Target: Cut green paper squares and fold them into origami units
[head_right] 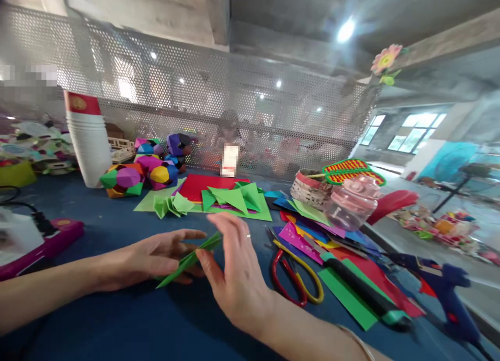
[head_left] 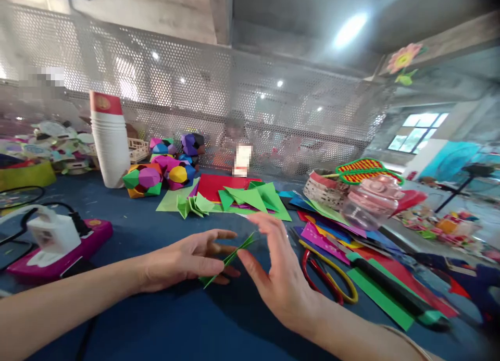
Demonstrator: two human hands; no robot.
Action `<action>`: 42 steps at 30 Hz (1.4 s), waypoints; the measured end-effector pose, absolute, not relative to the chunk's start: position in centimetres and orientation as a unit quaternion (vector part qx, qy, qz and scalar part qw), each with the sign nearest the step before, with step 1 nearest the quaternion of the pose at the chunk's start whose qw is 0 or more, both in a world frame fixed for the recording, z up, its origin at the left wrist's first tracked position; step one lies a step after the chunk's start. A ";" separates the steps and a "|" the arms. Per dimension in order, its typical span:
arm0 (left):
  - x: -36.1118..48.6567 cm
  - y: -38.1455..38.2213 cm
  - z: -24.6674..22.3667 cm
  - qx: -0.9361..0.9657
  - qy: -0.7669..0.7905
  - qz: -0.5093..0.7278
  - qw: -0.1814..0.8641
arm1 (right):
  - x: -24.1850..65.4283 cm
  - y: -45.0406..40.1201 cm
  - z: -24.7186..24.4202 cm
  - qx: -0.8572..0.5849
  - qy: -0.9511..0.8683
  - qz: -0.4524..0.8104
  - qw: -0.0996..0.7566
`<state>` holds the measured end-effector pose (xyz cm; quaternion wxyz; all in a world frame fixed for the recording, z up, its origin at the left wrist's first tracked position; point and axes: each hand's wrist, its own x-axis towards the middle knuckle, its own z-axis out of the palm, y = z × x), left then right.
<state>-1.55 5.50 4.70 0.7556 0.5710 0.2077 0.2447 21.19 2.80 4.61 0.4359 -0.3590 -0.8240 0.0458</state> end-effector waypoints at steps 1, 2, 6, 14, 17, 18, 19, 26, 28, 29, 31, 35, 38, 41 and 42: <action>-1.6 5.5 4.6 0.567 0.210 0.256 0.755 | 21.2 2.8 4.4 -0.394 -0.794 0.081 0.456; -1.5 5.4 4.5 0.567 0.210 0.269 0.750 | 21.1 2.9 4.2 -0.422 -0.766 0.127 0.468; -1.3 4.9 4.5 0.580 0.209 0.301 0.727 | 20.7 3.0 4.0 -0.455 -0.699 0.338 0.436; -0.9 4.7 5.0 0.594 0.222 0.315 0.707 | 20.7 2.2 5.0 -0.384 -0.704 0.427 0.417; -0.9 4.9 4.6 0.598 0.208 0.325 0.702 | 20.6 2.1 5.2 -0.363 -0.690 0.465 0.419; -0.9 4.9 4.4 0.605 0.205 0.326 0.697 | 20.6 2.2 5.2 -0.366 -0.688 0.468 0.418; -0.9 4.9 4.3 0.612 0.203 0.324 0.692 | 20.5 2.2 5.1 -0.374 -0.685 0.468 0.415; -0.8 4.6 4.3 0.609 0.212 0.329 0.690 | 20.6 2.2 4.8 -0.395 -0.698 0.441 0.404; -0.9 4.5 4.4 0.579 0.237 0.340 0.702 | 20.6 2.1 5.0 -0.378 -0.697 0.448 0.414; -0.9 4.5 4.5 0.557 0.252 0.348 0.711 | 20.6 2.1 5.1 -0.371 -0.691 0.456 0.421; -0.9 4.6 4.5 0.509 0.286 0.371 0.722 | 20.5 2.3 5.0 -0.372 -0.676 0.468 0.431; -0.8 4.9 4.3 0.448 0.337 0.423 0.713 | 20.7 3.4 4.4 -0.401 -0.693 0.416 0.430; -0.6 5.0 4.4 0.451 0.325 0.425 0.714 | 21.1 4.3 3.8 -0.400 -0.714 0.381 0.431; -0.6 5.0 4.5 0.471 0.305 0.412 0.718 | 21.4 4.8 3.4 -0.381 -0.715 0.391 0.437; -0.7 5.0 4.6 0.483 0.307 0.402 0.714 | 21.4 4.8 3.4 -0.370 -0.712 0.407 0.437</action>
